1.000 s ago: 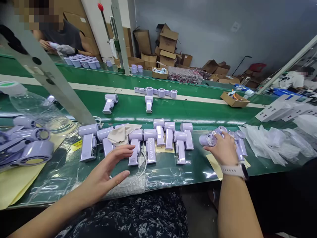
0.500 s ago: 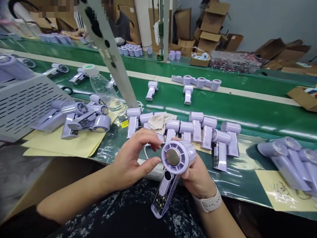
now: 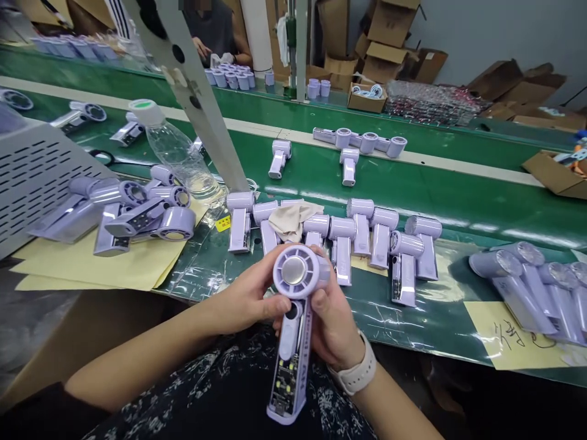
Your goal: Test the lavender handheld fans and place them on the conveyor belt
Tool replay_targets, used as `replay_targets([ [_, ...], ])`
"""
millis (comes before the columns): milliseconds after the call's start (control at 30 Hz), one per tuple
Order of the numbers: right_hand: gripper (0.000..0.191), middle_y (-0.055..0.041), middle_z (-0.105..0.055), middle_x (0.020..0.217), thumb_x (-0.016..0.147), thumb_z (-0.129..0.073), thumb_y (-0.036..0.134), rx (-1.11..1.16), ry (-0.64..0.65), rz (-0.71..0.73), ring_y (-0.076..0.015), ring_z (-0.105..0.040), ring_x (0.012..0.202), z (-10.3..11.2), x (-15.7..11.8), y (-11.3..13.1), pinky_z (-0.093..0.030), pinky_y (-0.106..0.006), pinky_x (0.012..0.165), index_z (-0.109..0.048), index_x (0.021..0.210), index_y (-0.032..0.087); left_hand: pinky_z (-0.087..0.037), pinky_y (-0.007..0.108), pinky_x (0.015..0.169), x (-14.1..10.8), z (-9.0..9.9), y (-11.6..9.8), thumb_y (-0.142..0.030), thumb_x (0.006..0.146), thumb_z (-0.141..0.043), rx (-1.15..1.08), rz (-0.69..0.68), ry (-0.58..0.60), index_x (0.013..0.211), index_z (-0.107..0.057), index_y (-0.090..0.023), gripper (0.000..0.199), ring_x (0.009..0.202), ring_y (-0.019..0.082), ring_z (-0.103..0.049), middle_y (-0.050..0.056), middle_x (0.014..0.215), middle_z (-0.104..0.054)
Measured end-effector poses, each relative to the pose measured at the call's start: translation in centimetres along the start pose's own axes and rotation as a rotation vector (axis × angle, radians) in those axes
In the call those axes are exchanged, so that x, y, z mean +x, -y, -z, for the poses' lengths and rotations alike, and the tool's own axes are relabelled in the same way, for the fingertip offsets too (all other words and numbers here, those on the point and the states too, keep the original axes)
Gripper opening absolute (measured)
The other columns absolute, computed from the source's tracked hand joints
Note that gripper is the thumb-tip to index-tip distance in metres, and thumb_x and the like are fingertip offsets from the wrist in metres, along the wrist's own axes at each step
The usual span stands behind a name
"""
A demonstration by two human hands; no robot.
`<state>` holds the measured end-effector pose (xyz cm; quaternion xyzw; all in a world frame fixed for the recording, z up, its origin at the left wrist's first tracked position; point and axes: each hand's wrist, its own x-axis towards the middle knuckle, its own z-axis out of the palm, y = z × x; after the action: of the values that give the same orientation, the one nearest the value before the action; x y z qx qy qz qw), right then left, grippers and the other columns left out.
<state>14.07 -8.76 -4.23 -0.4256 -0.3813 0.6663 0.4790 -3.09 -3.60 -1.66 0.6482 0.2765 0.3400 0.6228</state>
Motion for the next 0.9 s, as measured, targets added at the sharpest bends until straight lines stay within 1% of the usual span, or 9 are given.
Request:
replay_targets([
  [100,0.089,-0.0084,-0.073,0.096,0.088,-0.059,0.078,-0.108,0.022,0.021,-0.0290,-0.075,0.083,-0.9,0.1,-0.7,-0.064,-0.042,0.070,-0.035,0.156,0.027,-0.064,0.042,0.080,-0.8,0.3,1.2,-0.050,0.087,-0.074,-0.167,0.083,-0.107,0.137,-0.054,-0.025,0.060,0.095,0.030,-0.073,0.011,0.114,-0.070],
  [200,0.090,-0.0030,-0.073,0.085,0.095,-0.065,0.061,-0.219,0.192,-0.052,-0.0245,-0.074,0.079,-1.4,0.2,-0.4,-0.063,-0.040,0.075,-0.022,0.164,0.024,-0.064,0.037,0.071,-1.6,1.5,1.9,-0.052,0.082,-0.080,-0.377,0.091,-0.376,0.135,-0.050,-0.025,0.066,0.085,0.025,-0.075,0.009,0.113,-0.071],
  [267,0.077,-0.0023,-0.075,0.081,0.095,-0.069,0.050,-0.299,0.312,-0.113,-0.0227,-0.075,0.077,-1.6,0.4,0.3,-0.062,-0.039,0.077,-0.038,0.159,0.021,-0.062,0.034,0.063,-2.3,2.7,1.6,-0.056,0.078,-0.082,-0.483,0.141,-0.547,0.139,-0.044,-0.026,0.077,0.075,0.023,-0.074,0.007,0.104,-0.074],
  [333,0.054,-0.0054,-0.078,0.086,0.096,-0.067,0.043,-0.379,0.363,-0.126,-0.0220,-0.076,0.077,-1.7,0.7,1.1,-0.062,-0.039,0.078,-0.059,0.142,0.018,-0.058,0.030,0.056,-3.5,3.8,1.0,-0.057,0.076,-0.082,-0.516,0.200,-0.646,0.145,-0.037,-0.026,0.088,0.066,0.022,-0.073,0.006,0.094,-0.076],
  [433,0.035,-0.0057,-0.078,0.082,0.095,-0.065,0.040,-0.475,0.278,-0.042,-0.0203,-0.075,0.073,-1.6,1.7,2.3,-0.063,-0.036,0.073,-0.070,0.121,0.017,-0.055,0.024,0.057,-5.8,4.4,0.4,-0.053,0.075,-0.085,-0.538,0.252,-0.663,0.151,-0.031,-0.024,0.097,0.063,0.018,-0.071,0.006,0.089,-0.077],
  [533,0.030,-0.0027,-0.074,0.073,0.094,-0.065,0.041,-0.508,0.122,0.083,-0.0185,-0.072,0.065,-1.5,3.4,3.4,-0.061,-0.032,0.064,-0.071,0.113,0.019,-0.054,0.022,0.066,-7.6,3.9,0.8,-0.043,0.073,-0.089,-0.552,0.279,-0.639,0.149,-0.034,-0.019,0.097,0.064,0.012,-0.067,0.005,0.087,-0.076],
  [600,0.030,-0.0027,-0.074,0.073,0.094,-0.064,0.042,-0.573,0.081,0.121,-0.0190,-0.072,0.064,-1.8,4.7,4.1,-0.061,-0.033,0.062,-0.071,0.111,0.019,-0.053,0.022,0.067,-8.0,3.7,1.2,-0.039,0.074,-0.089,-0.543,0.280,-0.668,0.147,-0.036,-0.020,0.092,0.064,0.011,-0.065,0.004,0.087,-0.074],
  [767,0.028,-0.0044,-0.077,0.079,0.091,-0.061,0.039,-0.887,0.136,0.153,-0.0226,-0.075,0.071,-3.5,6.9,5.1,-0.058,-0.036,0.068,-0.073,0.110,0.021,-0.054,0.024,0.057,-7.2,4.6,1.1,-0.039,0.075,-0.086,-0.517,0.212,-0.719,0.138,-0.039,-0.026,0.080,0.075,0.017,-0.070,0.004,0.103,-0.067],
  [900,0.029,-0.0046,-0.078,0.080,0.093,-0.059,0.043,-0.936,0.192,0.161,-0.0234,-0.075,0.071,-4.3,6.9,4.4,-0.058,-0.036,0.066,-0.074,0.109,0.023,-0.055,0.024,0.056,-6.8,5.4,0.7,-0.042,0.072,-0.088,-0.503,0.189,-0.732,0.132,-0.040,-0.025,0.079,0.083,0.020,-0.071,0.007,0.112,-0.064],
])
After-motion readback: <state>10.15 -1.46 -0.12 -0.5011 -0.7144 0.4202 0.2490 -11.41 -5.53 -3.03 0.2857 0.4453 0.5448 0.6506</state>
